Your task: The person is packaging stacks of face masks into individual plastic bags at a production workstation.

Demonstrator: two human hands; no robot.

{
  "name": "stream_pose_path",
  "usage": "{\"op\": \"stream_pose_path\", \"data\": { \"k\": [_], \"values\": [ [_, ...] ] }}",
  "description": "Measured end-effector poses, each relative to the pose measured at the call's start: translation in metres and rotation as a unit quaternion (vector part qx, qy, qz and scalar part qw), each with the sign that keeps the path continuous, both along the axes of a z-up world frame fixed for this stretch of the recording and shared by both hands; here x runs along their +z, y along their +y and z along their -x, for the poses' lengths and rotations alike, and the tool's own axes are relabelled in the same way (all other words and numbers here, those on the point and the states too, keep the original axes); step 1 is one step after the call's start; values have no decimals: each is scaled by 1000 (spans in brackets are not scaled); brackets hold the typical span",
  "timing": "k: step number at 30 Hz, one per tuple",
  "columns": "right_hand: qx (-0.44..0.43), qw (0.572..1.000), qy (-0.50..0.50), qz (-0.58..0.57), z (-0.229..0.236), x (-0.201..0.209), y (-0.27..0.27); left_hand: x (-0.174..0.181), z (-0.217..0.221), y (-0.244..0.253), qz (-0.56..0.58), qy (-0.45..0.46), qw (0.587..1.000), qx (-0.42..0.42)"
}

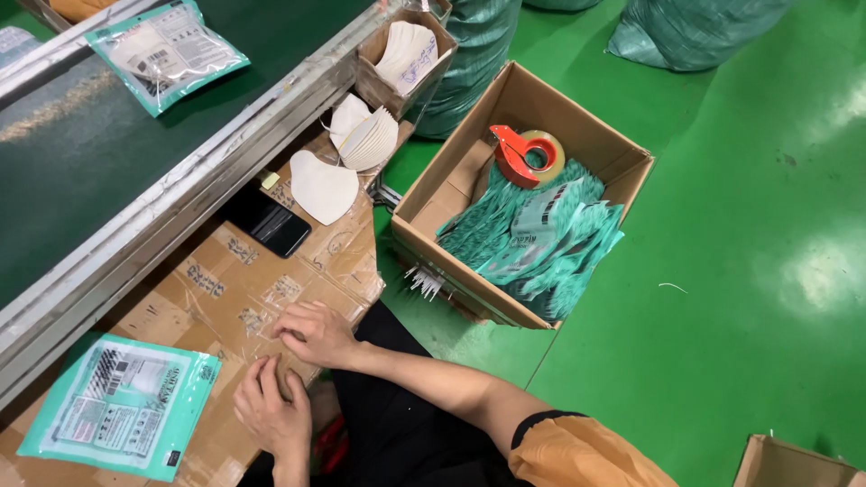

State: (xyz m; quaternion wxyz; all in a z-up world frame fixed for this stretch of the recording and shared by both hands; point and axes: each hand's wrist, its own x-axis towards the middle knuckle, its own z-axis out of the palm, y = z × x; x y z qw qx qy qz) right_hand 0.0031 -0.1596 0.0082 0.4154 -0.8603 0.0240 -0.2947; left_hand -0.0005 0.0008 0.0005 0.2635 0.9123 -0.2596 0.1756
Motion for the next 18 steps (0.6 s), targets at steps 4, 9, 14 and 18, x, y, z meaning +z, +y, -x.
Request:
{"op": "stream_pose_path", "data": {
  "k": [4, 9, 14, 18],
  "values": [
    [0, 1000, -4, 8, 0, 1, 1, 0, 0, -1, 2, 8, 1000, 2],
    [3, 1000, 25, 18, -1, 1, 1, -4, -2, 0, 4, -4, 1000, 8],
    [5, 999, 32, 20, -2, 5, 0, -6, -5, -4, -21, -31, 999, 34],
    [8, 999, 33, 24, -4, 1, 0, -9, -8, -10, -31, -29, 998, 50]
  ]
}}
